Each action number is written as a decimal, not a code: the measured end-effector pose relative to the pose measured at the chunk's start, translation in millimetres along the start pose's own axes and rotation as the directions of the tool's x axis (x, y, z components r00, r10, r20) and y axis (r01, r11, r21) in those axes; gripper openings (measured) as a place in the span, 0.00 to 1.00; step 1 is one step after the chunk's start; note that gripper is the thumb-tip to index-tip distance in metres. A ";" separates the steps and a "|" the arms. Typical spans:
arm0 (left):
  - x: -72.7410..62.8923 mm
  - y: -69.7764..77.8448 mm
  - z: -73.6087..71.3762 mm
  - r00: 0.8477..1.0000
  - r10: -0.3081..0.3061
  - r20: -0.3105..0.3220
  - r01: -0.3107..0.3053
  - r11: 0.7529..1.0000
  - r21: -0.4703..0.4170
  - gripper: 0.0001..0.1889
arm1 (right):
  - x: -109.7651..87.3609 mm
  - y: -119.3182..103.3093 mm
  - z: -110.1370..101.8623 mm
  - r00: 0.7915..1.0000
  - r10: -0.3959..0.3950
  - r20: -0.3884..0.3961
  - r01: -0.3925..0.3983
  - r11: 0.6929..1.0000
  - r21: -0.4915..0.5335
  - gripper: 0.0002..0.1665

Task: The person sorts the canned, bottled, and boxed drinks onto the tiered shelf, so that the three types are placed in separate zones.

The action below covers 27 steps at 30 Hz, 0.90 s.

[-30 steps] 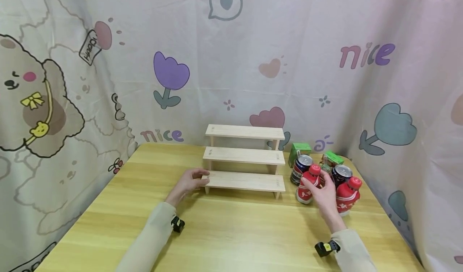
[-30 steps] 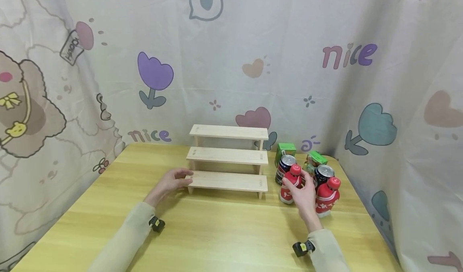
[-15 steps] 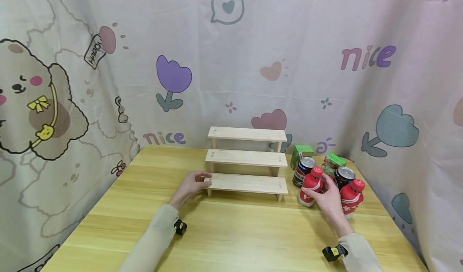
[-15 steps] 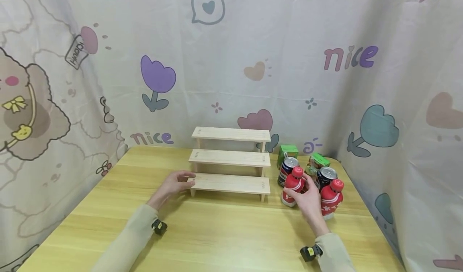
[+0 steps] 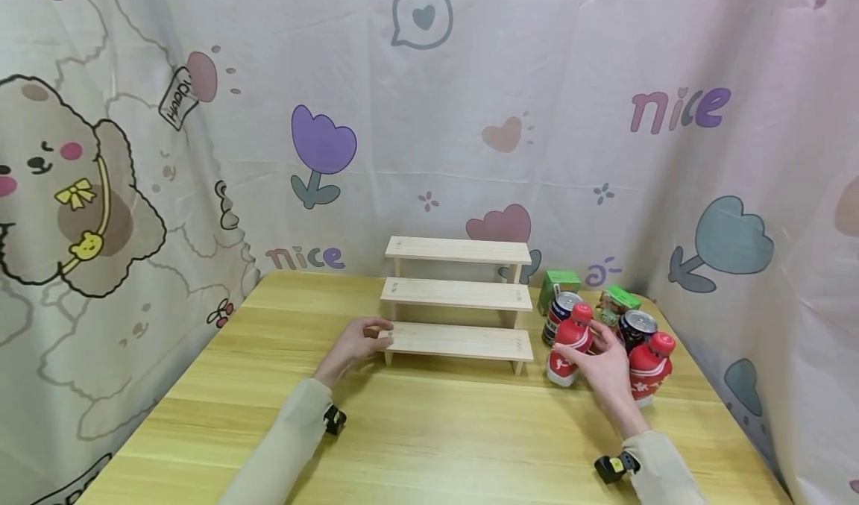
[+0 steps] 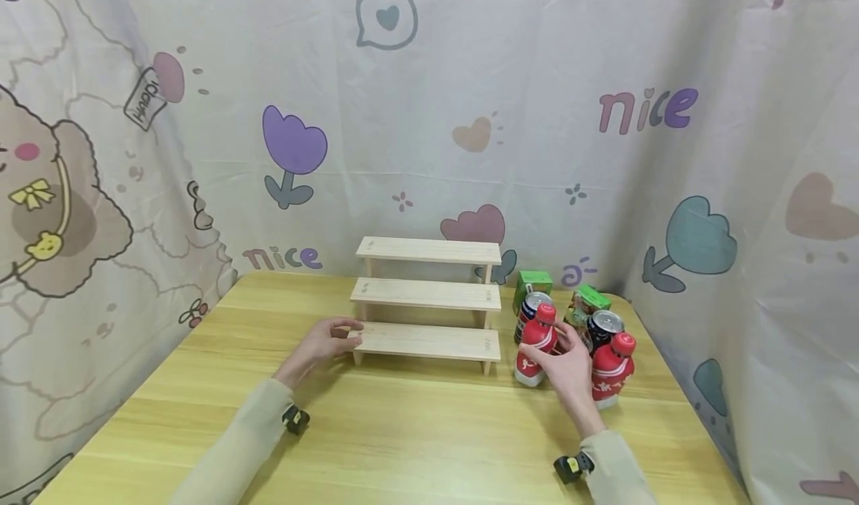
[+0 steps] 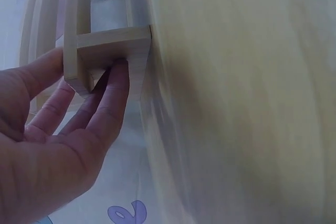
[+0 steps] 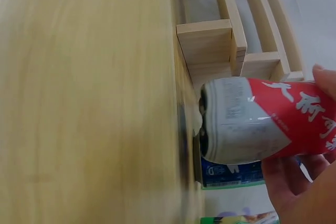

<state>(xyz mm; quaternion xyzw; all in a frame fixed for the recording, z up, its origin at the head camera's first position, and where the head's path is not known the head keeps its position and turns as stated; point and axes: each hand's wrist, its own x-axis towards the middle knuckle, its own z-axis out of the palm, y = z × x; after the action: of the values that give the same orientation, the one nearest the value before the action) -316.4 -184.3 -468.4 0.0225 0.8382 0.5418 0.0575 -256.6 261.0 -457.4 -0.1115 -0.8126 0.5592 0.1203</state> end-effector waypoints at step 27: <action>-1.8 4.7 -1.9 0.999 -0.033 -0.009 0.033 0.999 0.025 0.16 | 5.5 -41.5 32.8 0.981 -0.194 -0.021 0.192 0.944 0.269 0.39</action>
<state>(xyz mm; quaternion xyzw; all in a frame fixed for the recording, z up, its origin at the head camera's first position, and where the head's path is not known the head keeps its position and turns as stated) -315.0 -184.3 -463.2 0.0071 0.8455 0.5302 0.0628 -274.3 219.3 -429.6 -0.0124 -0.7362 0.6505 0.1863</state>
